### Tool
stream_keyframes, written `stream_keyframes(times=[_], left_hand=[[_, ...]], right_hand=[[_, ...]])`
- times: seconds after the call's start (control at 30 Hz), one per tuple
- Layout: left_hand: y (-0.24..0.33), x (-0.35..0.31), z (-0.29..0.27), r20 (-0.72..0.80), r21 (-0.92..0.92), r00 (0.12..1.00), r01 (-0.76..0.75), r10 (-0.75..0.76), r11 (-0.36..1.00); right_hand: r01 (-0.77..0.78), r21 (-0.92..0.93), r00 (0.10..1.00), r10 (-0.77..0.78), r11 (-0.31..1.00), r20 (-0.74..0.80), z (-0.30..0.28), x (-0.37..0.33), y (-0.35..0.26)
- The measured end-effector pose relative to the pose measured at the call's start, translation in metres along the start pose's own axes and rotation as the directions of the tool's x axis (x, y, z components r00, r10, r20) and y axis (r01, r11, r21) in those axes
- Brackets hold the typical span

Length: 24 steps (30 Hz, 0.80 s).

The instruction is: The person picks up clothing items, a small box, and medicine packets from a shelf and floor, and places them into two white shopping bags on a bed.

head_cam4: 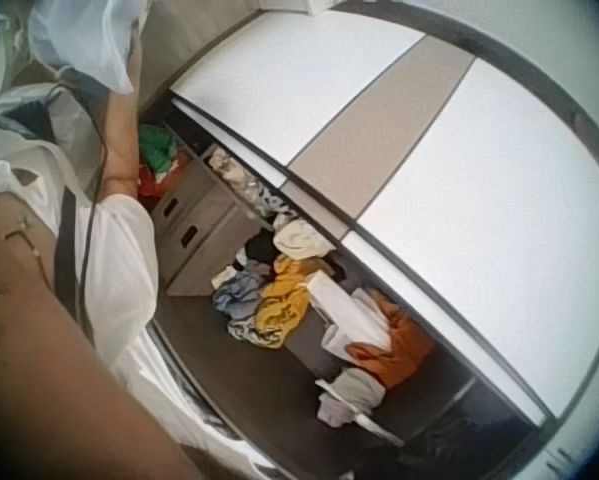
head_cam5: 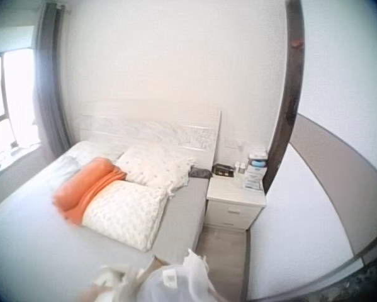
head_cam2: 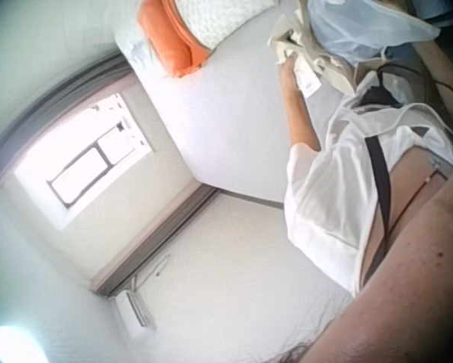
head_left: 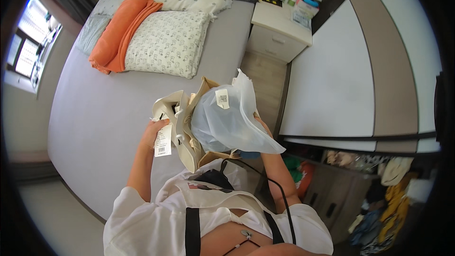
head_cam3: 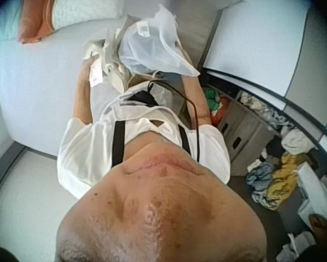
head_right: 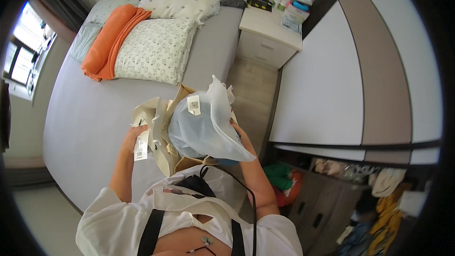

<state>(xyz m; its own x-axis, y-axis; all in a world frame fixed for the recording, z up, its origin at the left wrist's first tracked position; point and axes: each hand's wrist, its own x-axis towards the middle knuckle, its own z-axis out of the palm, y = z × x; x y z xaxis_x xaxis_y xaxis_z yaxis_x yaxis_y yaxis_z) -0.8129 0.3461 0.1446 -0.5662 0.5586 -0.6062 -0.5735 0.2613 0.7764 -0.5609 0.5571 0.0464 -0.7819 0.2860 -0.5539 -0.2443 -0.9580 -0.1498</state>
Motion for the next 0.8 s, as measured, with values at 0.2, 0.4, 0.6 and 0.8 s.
stream_keyframes(times=[0.2,0.4,0.6,0.8], left_hand=[[0.047,-0.019,0.035,-0.045,-0.078,0.998,-0.041,0.038,0.996],[0.075,-0.002,0.071,-0.130,-0.125,0.991,-0.052,0.036,0.991],[0.104,0.034,0.120,-0.194,-0.155,0.980,-0.079,0.049,0.985],[0.124,0.057,0.164,-0.446,-0.208,0.892,-0.188,0.078,0.960]], right_hand=[[-0.039,-0.075,0.998,0.035,0.996,-0.054,0.040,-0.008,-0.056],[-0.091,-0.221,0.994,0.075,0.971,-0.078,0.088,0.010,-0.122],[-0.203,-0.252,0.979,0.202,0.946,-0.030,0.122,0.066,-0.201],[-0.159,-0.499,0.973,0.221,0.852,0.068,0.177,0.138,-0.263]])
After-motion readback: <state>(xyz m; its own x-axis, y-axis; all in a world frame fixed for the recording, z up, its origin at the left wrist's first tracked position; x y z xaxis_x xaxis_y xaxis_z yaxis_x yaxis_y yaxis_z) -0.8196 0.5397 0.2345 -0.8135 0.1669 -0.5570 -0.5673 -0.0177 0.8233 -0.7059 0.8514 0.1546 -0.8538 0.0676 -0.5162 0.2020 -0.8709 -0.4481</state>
